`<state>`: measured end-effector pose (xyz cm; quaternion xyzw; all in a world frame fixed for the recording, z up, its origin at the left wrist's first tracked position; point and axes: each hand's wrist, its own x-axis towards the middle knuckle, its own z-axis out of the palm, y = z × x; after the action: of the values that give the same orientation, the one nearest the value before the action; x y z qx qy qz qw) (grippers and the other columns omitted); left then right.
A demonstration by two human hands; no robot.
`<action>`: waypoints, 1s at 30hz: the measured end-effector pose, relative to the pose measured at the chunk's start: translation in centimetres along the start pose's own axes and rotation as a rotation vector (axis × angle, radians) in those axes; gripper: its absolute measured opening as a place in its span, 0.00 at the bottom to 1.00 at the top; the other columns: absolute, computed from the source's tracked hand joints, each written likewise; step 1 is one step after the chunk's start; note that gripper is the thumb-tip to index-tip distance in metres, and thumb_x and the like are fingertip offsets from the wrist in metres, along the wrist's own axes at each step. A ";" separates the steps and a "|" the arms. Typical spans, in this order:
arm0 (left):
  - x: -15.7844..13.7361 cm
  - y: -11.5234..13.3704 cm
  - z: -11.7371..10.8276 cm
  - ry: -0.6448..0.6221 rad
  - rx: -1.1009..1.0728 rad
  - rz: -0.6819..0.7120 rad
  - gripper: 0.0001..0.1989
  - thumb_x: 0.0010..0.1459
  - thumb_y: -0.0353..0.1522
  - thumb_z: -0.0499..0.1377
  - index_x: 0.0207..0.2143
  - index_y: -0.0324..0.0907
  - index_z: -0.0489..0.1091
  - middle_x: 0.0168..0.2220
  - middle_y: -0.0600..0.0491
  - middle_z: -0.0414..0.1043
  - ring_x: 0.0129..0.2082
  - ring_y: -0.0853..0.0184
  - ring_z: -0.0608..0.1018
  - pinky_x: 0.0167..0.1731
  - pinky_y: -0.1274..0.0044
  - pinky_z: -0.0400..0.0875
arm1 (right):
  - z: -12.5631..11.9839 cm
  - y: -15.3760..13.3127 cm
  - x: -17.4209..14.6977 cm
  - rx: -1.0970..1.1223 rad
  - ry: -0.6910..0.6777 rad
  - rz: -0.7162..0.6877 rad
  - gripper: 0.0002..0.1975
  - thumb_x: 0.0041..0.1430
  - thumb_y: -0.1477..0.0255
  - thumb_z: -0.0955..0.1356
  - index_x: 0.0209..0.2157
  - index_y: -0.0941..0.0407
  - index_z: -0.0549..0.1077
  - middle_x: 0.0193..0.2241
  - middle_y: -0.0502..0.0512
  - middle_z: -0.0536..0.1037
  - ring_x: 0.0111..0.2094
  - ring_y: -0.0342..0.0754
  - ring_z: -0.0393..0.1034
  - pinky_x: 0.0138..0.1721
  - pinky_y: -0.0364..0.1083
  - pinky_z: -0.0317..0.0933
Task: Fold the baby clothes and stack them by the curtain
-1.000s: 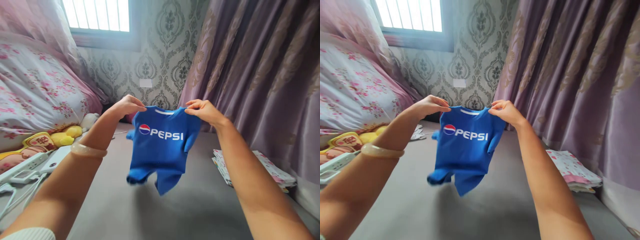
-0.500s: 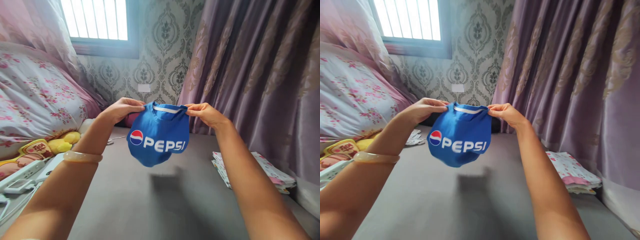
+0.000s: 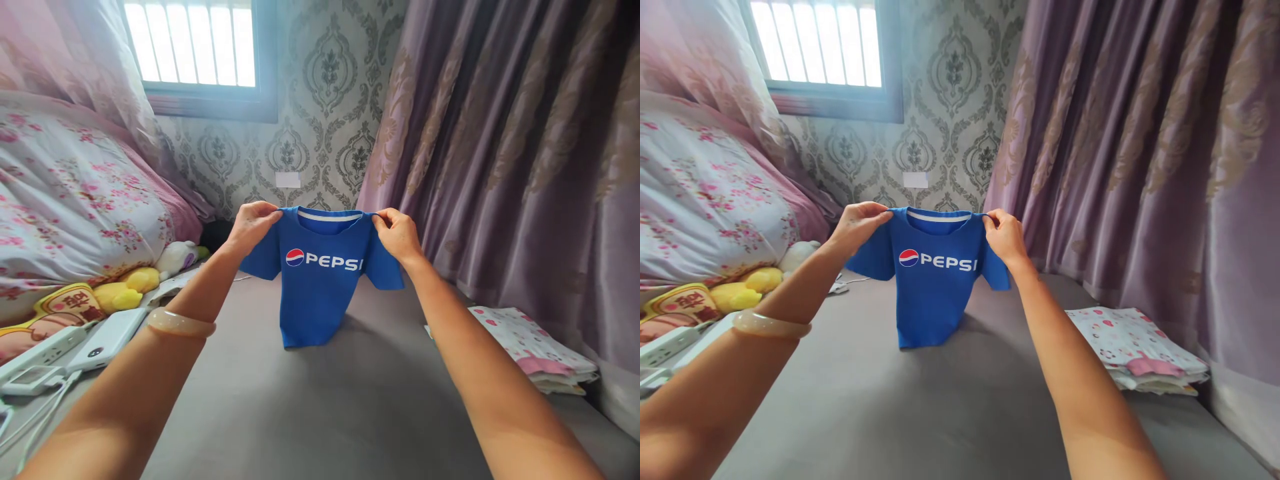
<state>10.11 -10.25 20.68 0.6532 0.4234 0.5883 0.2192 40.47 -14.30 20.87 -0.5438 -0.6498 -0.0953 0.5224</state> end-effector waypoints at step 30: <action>-4.7 2.7 -0.3 0.208 0.621 0.389 0.15 0.66 0.43 0.48 0.42 0.48 0.71 0.44 0.48 0.69 0.48 0.58 0.72 0.41 0.73 0.65 | 0.1 -3.2 -2.6 -0.409 0.262 -0.079 0.17 0.67 0.66 0.54 0.43 0.56 0.71 0.42 0.63 0.72 0.42 0.56 0.68 0.38 0.50 0.62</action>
<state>10.87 -15.57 20.16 0.6934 0.4696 0.5258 -0.1489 37.47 -17.09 20.22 -0.5953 -0.5645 -0.3151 0.4771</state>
